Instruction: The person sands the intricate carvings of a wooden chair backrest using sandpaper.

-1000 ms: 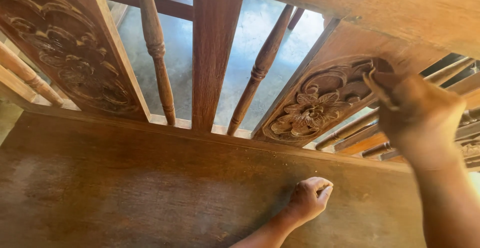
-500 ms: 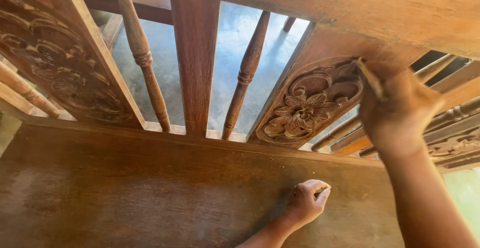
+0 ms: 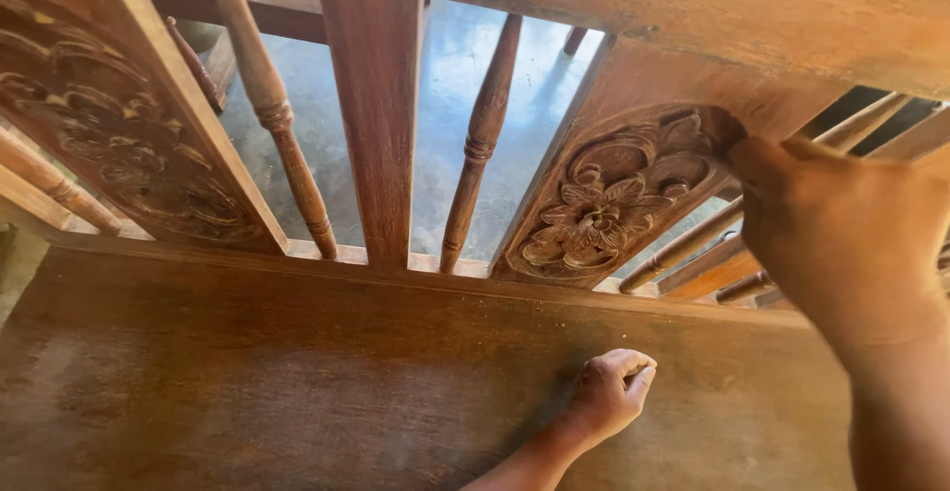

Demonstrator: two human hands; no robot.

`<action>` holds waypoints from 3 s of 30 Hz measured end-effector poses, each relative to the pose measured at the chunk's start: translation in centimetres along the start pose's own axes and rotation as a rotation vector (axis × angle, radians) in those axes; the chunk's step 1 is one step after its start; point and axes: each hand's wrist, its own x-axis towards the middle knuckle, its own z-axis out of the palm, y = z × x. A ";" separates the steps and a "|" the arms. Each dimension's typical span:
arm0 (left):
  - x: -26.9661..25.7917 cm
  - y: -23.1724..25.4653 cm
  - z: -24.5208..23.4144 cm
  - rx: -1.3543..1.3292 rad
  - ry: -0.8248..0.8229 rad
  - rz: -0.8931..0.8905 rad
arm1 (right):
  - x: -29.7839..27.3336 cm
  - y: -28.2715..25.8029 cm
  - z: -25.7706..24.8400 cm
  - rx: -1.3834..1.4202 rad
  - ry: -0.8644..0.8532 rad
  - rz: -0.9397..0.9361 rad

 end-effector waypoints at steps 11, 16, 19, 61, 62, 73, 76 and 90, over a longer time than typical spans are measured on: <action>-0.4 -0.8 0.9 0.040 0.000 0.091 | 2.3 0.4 -0.3 0.036 0.290 -0.161; -0.4 -0.4 0.8 0.074 0.002 0.108 | 4.6 2.1 1.3 0.345 0.372 -0.389; -0.3 -0.3 0.6 0.071 -0.023 0.095 | 4.5 2.8 1.9 0.696 0.383 -0.344; -0.5 -0.7 0.9 0.102 -0.030 0.073 | -1.3 -1.2 0.8 0.884 0.215 0.246; -0.4 -0.8 1.0 0.101 -0.025 0.075 | -0.3 -1.2 0.9 0.866 0.303 0.227; -0.6 -0.4 1.0 0.071 -0.046 0.081 | -4.3 -5.0 1.5 0.585 -0.052 0.220; -0.7 -0.7 1.3 0.129 -0.059 0.075 | -3.3 -3.7 -0.3 1.041 0.103 0.354; -1.2 -0.9 1.9 0.147 -0.115 0.141 | -6.1 -10.4 2.8 0.956 0.045 0.459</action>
